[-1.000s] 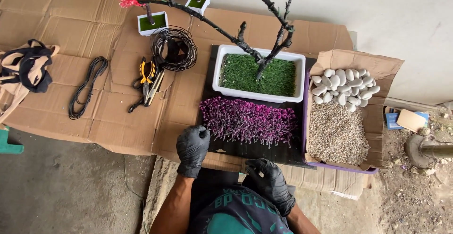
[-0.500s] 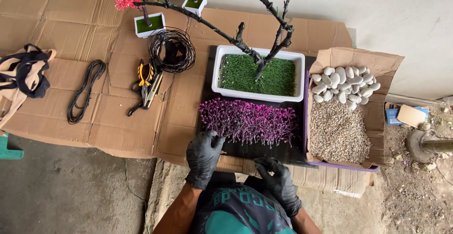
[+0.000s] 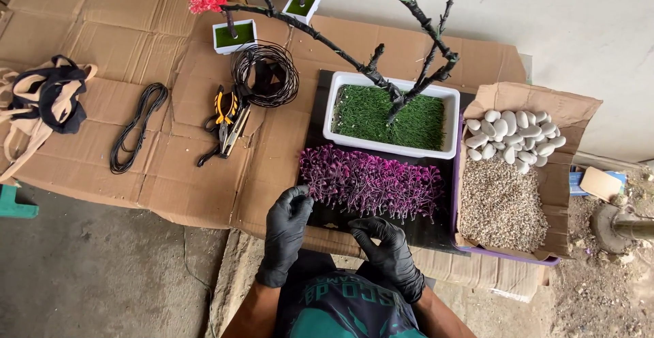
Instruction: The person arranges artificial purple flowers onto a black branch structure in a white rectangular pot filled with green moss. They insert the flower stems into the moss and adjust the branches to create a decorative arrangement.
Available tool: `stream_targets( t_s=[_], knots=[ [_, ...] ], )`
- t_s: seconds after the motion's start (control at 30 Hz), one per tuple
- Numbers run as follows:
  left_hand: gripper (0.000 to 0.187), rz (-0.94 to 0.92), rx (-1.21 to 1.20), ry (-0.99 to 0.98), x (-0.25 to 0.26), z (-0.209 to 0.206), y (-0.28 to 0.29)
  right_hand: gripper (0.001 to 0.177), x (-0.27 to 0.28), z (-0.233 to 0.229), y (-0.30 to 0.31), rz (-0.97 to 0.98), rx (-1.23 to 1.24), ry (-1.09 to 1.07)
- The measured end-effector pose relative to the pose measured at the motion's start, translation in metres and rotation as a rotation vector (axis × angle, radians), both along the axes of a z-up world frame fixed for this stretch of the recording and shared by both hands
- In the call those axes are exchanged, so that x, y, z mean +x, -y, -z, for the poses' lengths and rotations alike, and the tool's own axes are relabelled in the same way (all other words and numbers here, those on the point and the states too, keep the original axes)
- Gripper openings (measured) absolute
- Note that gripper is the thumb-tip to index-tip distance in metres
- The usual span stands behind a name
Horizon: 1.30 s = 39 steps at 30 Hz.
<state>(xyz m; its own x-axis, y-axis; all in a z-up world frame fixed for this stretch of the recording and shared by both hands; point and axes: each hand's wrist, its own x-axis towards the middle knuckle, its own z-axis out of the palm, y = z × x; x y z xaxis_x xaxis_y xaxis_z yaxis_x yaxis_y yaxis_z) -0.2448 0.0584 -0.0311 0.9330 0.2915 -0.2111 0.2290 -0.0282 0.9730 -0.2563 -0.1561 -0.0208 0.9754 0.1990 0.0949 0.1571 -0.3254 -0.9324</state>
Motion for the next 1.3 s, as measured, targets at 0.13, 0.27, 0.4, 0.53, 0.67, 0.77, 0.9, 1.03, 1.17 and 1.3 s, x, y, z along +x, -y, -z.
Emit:
stream_targets(
  t_s=[0.13, 0.27, 0.4, 0.53, 0.67, 0.77, 0.9, 1.03, 1.17, 1.3],
  knots=[
    [0.041, -0.069, -0.231, -0.055, -0.003, 0.018, 0.002, 0.016, 0.004, -0.002, -0.004, 0.014, 0.027, -0.105],
    [0.028, -0.093, -0.529, 0.011, 0.007, 0.034, 0.010, 0.017, 0.008, -0.018, -0.012, 0.035, 0.098, -0.124],
    [0.015, 0.008, -0.851, 0.100, 0.014, 0.023, 0.013, 0.013, 0.014, -0.031, -0.021, 0.044, 0.187, -0.086],
    [0.010, 0.062, -0.885, 0.046, 0.020, 0.014, 0.016, 0.014, 0.019, -0.031, -0.026, 0.092, 0.225, -0.007],
    [0.006, -0.045, -0.904, -0.048, 0.021, 0.028, 0.023, 0.013, 0.029, -0.044, -0.030, 0.156, 0.099, 0.106],
    [0.008, -0.095, -0.882, -0.099, 0.022, 0.022, 0.026, 0.015, 0.034, -0.052, -0.034, 0.194, 0.081, 0.147],
    [0.008, -0.069, -0.843, -0.061, 0.024, 0.024, 0.028, 0.017, 0.040, -0.054, -0.031, 0.141, 0.015, 0.254],
    [0.006, -0.053, -0.788, -0.052, 0.024, 0.028, 0.031, 0.016, 0.040, -0.062, -0.034, 0.109, -0.027, 0.313],
    [0.005, -0.084, -0.774, -0.016, 0.021, 0.017, 0.037, 0.014, 0.045, -0.064, -0.028, -0.024, -0.129, 0.441],
    [0.010, -0.122, -0.792, -0.008, 0.019, 0.021, 0.042, 0.017, 0.049, -0.054, -0.021, -0.104, -0.263, 0.608]
  ],
)
